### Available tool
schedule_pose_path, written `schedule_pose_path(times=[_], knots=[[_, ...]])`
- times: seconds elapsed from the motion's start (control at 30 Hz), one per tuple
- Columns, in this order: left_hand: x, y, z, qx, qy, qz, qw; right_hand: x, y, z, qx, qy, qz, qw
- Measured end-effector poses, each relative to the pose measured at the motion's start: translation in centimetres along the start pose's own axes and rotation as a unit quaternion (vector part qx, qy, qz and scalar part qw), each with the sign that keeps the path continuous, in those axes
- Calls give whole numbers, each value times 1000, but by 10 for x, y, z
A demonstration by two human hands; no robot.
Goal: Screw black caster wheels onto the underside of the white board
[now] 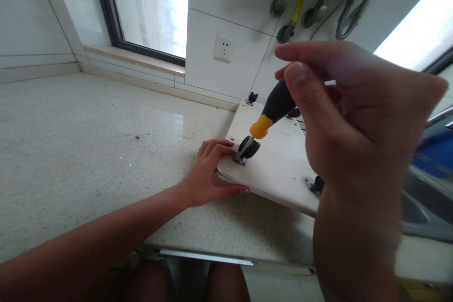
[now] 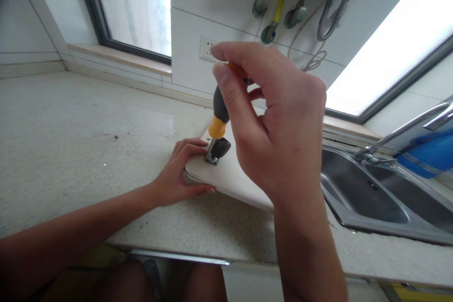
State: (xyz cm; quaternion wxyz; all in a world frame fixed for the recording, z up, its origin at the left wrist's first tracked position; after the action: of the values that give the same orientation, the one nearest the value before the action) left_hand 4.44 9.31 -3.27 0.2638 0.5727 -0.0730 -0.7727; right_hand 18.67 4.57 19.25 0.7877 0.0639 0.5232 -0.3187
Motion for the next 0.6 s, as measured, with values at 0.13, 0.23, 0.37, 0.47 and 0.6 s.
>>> schedule_pose_path(times=[0.13, 0.23, 0.37, 0.47, 0.6], knots=[[0, 1, 0, -8, 0, -10, 1000, 0, 0, 5, 84, 46, -18, 995], [0, 2, 1, -6, -1, -16, 1000, 2, -3, 5, 138, 58, -18, 989], [0, 2, 0, -2, -7, -6, 1000, 4, -3, -4, 88, -20, -28, 996], [-1, 3, 0, -3, -8, -6, 1000, 6, -1, -3, 25, -45, -43, 998], [0, 2, 0, -5, -3, -8, 1000, 5, -5, -5, 36, -60, -18, 997]])
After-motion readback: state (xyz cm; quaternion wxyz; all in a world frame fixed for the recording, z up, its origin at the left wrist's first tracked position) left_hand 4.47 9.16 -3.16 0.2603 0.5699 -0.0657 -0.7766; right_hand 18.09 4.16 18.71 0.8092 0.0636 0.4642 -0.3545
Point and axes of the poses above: each hand's wrist, its own x-axis away from the middle knuckle, its own z-axis out of the back of the hand, y = z × x, the point moved 8 cm from there along -x, towards the middle knuckle, and after that the axes turned 11 degrees about -z, right-handed, at the moved point
